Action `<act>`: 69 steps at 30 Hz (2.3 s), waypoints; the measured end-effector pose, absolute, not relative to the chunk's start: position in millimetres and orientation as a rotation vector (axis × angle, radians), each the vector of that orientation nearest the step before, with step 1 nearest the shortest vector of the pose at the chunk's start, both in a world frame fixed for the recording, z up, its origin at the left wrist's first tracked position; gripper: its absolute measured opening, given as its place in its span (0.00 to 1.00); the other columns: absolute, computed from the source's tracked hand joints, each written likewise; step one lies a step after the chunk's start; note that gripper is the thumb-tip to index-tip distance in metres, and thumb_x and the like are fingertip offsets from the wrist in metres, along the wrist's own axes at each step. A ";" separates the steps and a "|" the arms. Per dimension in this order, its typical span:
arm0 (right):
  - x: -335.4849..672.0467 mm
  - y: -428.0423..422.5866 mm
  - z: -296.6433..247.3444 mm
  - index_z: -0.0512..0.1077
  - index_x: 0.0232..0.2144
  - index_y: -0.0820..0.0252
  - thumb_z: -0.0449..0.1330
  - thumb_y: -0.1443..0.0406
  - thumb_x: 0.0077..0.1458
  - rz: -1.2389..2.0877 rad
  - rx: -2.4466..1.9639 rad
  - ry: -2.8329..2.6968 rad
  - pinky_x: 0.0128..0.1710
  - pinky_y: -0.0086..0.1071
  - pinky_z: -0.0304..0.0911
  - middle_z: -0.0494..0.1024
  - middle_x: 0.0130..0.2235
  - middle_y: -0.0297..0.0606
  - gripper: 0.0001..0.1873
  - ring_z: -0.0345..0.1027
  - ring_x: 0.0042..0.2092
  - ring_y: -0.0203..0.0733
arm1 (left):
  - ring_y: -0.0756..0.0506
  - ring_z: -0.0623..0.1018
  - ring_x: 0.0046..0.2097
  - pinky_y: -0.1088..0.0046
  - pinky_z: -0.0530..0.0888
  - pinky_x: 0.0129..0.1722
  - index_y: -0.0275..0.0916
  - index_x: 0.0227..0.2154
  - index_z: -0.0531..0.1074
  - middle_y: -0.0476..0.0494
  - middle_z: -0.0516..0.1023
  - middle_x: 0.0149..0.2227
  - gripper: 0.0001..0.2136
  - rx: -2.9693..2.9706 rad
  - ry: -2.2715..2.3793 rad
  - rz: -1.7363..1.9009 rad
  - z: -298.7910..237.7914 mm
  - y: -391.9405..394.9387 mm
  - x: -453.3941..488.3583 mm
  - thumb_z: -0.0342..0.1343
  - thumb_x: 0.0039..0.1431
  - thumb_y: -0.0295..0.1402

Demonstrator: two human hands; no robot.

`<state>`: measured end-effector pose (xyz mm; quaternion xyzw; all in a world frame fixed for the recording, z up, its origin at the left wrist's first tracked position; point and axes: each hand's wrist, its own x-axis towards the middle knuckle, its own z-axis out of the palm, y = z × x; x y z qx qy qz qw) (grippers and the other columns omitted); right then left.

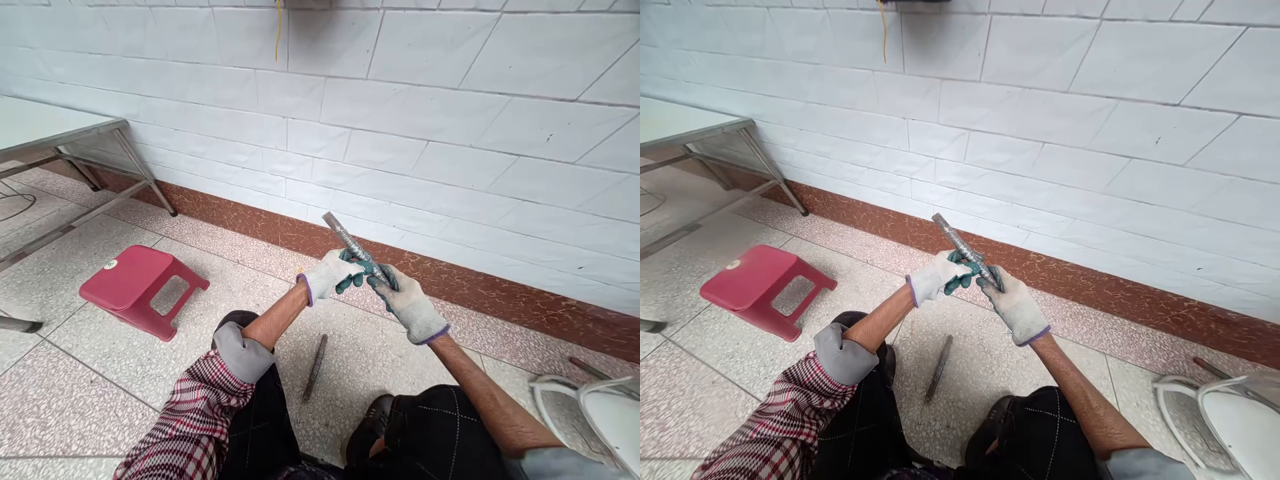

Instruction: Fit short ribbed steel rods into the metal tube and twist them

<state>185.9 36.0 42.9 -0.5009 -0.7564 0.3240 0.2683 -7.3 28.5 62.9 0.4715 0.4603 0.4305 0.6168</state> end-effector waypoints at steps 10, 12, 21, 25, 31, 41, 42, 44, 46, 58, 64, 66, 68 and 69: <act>194.1 26.3 62.7 0.74 0.46 0.55 0.59 0.60 0.59 0.520 -1.390 -2.186 0.42 0.39 0.65 0.81 0.42 0.43 0.13 0.75 0.44 0.51 | 0.54 0.67 0.18 0.77 0.63 0.17 0.31 0.40 0.75 0.48 0.76 0.24 0.07 1.087 1.008 0.926 78.4 22.7 -15.7 0.58 0.59 0.25; 193.5 27.6 62.4 0.74 0.46 0.56 0.60 0.61 0.57 0.487 -1.391 -2.159 0.40 0.39 0.65 0.81 0.40 0.42 0.14 0.74 0.41 0.49 | 0.53 0.70 0.19 0.77 0.64 0.18 0.31 0.45 0.74 0.49 0.75 0.24 0.10 0.982 0.956 0.940 78.5 23.8 -11.2 0.53 0.64 0.27; 187.1 12.2 70.1 0.69 0.39 0.57 0.64 0.47 0.55 1.993 -0.985 -1.494 0.11 0.28 0.44 0.57 0.21 0.23 0.22 0.44 0.17 0.31 | 0.57 0.58 0.16 0.77 0.52 0.16 0.31 0.38 0.77 0.56 0.65 0.18 0.05 0.921 0.997 1.139 77.1 22.4 3.3 0.60 0.59 0.26; 187.9 16.4 58.0 0.70 0.38 0.58 0.64 0.48 0.56 1.545 -1.177 -1.718 0.15 0.28 0.54 0.63 0.24 0.27 0.21 0.53 0.20 0.32 | 0.57 0.61 0.18 0.78 0.54 0.17 0.31 0.34 0.76 0.53 0.69 0.21 0.04 0.953 1.031 1.168 67.4 22.7 7.9 0.61 0.55 0.23; 192.0 19.3 54.8 0.72 0.40 0.56 0.65 0.51 0.57 1.073 -1.323 -1.904 0.19 0.28 0.55 0.67 0.26 0.29 0.17 0.59 0.24 0.34 | 0.56 0.58 0.16 0.78 0.52 0.14 0.33 0.43 0.77 0.56 0.67 0.20 0.10 0.994 1.025 1.047 56.9 22.6 5.7 0.59 0.59 0.29; 193.5 22.3 52.7 0.70 0.35 0.59 0.66 0.50 0.55 1.366 -1.204 -1.849 0.18 0.28 0.57 0.68 0.26 0.29 0.19 0.58 0.22 0.32 | 0.56 0.59 0.16 0.79 0.54 0.13 0.30 0.43 0.78 0.55 0.68 0.20 0.14 1.043 1.073 1.045 62.7 18.5 7.7 0.58 0.54 0.24; 192.8 21.8 52.1 0.71 0.38 0.59 0.67 0.52 0.54 1.240 -1.257 -1.846 0.19 0.28 0.58 0.69 0.28 0.30 0.19 0.59 0.23 0.32 | 0.56 0.59 0.16 0.78 0.54 0.13 0.30 0.43 0.78 0.55 0.68 0.20 0.13 1.035 1.092 1.038 64.5 16.8 8.8 0.57 0.54 0.23; 192.7 18.2 55.7 0.72 0.41 0.58 0.68 0.54 0.54 1.171 -1.285 -1.797 0.19 0.28 0.57 0.70 0.29 0.30 0.18 0.59 0.24 0.32 | 0.56 0.59 0.16 0.78 0.54 0.13 0.31 0.44 0.78 0.55 0.67 0.20 0.13 1.030 1.052 1.000 70.0 12.7 7.6 0.56 0.56 0.24; 193.7 13.4 63.9 0.69 0.35 0.57 0.64 0.52 0.58 1.344 -1.205 -1.713 0.17 0.28 0.56 0.66 0.26 0.28 0.16 0.58 0.22 0.32 | 0.56 0.60 0.17 0.79 0.54 0.14 0.32 0.49 0.77 0.54 0.69 0.22 0.16 1.047 0.916 0.975 75.6 10.0 3.2 0.56 0.58 0.26; 188.6 13.7 61.8 0.67 0.33 0.57 0.63 0.51 0.59 1.353 -1.119 -1.734 0.16 0.26 0.53 0.64 0.24 0.27 0.16 0.55 0.21 0.31 | 0.56 0.59 0.17 0.78 0.53 0.15 0.30 0.48 0.78 0.54 0.69 0.21 0.17 1.044 1.010 1.023 76.0 17.7 4.0 0.58 0.55 0.26; 192.1 7.6 78.7 0.64 0.31 0.56 0.57 0.44 0.62 1.686 -0.945 -1.752 0.14 0.28 0.51 0.63 0.22 0.27 0.23 0.53 0.18 0.31 | 0.56 0.63 0.18 0.78 0.55 0.17 0.31 0.50 0.78 0.51 0.72 0.23 0.21 1.097 0.883 0.982 79.7 14.9 -5.6 0.59 0.51 0.27; 192.8 13.1 73.9 0.68 0.35 0.57 0.60 0.50 0.61 1.332 -1.132 -1.881 0.19 0.29 0.56 0.68 0.26 0.31 0.17 0.59 0.22 0.33 | 0.56 0.60 0.17 0.78 0.53 0.15 0.30 0.50 0.78 0.53 0.70 0.21 0.20 1.095 0.993 1.017 73.2 17.6 -0.5 0.58 0.53 0.27; 191.9 17.5 67.9 0.71 0.41 0.58 0.64 0.56 0.57 0.987 -1.291 -1.927 0.24 0.29 0.59 0.72 0.29 0.33 0.14 0.62 0.27 0.35 | 0.56 0.59 0.16 0.78 0.53 0.15 0.30 0.52 0.77 0.55 0.68 0.20 0.21 1.078 1.034 1.046 68.3 19.6 4.6 0.58 0.54 0.27; 191.2 18.2 66.0 0.71 0.43 0.57 0.64 0.58 0.56 0.891 -1.333 -1.931 0.25 0.29 0.58 0.72 0.29 0.33 0.14 0.62 0.28 0.36 | 0.56 0.60 0.16 0.78 0.54 0.14 0.31 0.54 0.76 0.55 0.68 0.20 0.23 1.067 1.015 1.048 67.6 19.8 5.9 0.57 0.55 0.27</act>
